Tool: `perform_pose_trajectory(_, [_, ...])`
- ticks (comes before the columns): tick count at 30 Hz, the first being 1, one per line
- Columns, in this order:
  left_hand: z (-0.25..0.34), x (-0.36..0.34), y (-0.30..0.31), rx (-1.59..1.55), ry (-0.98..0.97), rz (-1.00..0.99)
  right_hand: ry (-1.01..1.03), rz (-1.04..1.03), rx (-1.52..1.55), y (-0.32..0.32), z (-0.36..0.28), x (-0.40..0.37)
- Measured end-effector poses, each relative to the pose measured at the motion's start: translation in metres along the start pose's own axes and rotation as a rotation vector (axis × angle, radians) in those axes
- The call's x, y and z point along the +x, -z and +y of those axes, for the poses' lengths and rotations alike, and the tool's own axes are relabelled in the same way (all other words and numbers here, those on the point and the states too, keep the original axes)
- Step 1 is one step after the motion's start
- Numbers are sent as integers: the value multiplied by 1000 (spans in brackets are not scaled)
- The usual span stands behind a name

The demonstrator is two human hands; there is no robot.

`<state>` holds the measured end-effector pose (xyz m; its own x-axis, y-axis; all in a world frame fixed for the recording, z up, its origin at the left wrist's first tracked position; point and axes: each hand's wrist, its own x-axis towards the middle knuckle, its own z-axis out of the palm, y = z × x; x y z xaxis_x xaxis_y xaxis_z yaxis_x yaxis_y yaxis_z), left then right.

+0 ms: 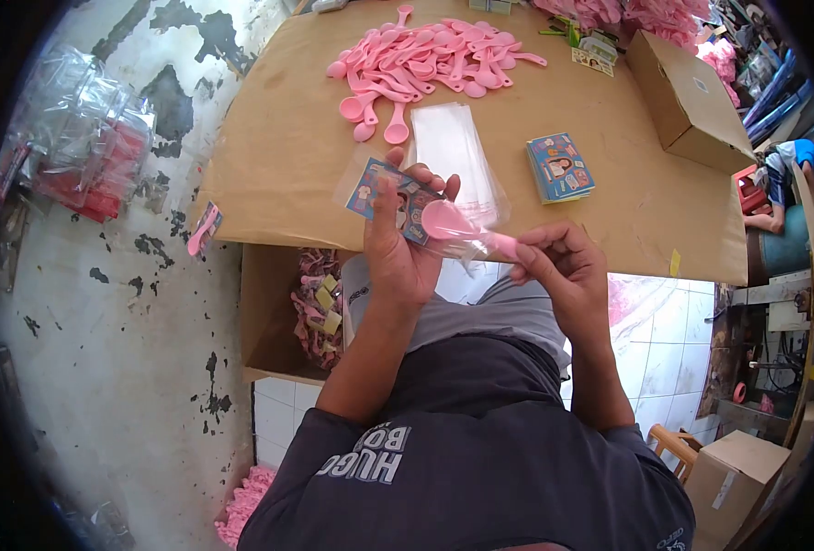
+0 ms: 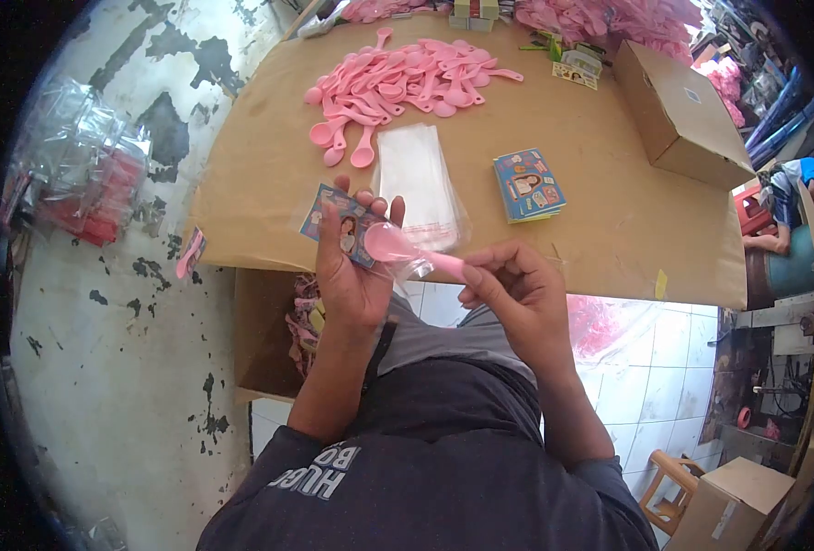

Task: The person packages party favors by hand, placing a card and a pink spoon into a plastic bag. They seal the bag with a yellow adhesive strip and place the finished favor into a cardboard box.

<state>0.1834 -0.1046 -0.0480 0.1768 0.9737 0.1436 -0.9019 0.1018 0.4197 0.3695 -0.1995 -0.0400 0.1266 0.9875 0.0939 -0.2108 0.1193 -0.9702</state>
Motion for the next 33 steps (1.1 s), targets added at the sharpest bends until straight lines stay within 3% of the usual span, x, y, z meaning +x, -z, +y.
perform_pose_trajectory(4, [2,8,7,-88,37,-2,-60,17,6,-4,5,1])
perform_pose_trajectory(8, [1,11,7,20,33,-20,-65,78,-28,-8,13,2])
perform_pose_trajectory(17, [-5,11,12,36,71,-76,-44,-64,87,-23,12,9])
perform_pose_trajectory(22, [-2,7,-2,102,44,27,6,142,32,-27,15,13])
perform_pose_trajectory(25, [-7,2,4,172,75,17,-87,85,90,-32,16,12])
perform_pose_trajectory(27, [-12,0,11,145,110,-93,-91,62,90,-32,20,13])
perform_pose_trajectory(33, [-9,-1,12,92,188,-64,-172,-85,170,-26,17,16])
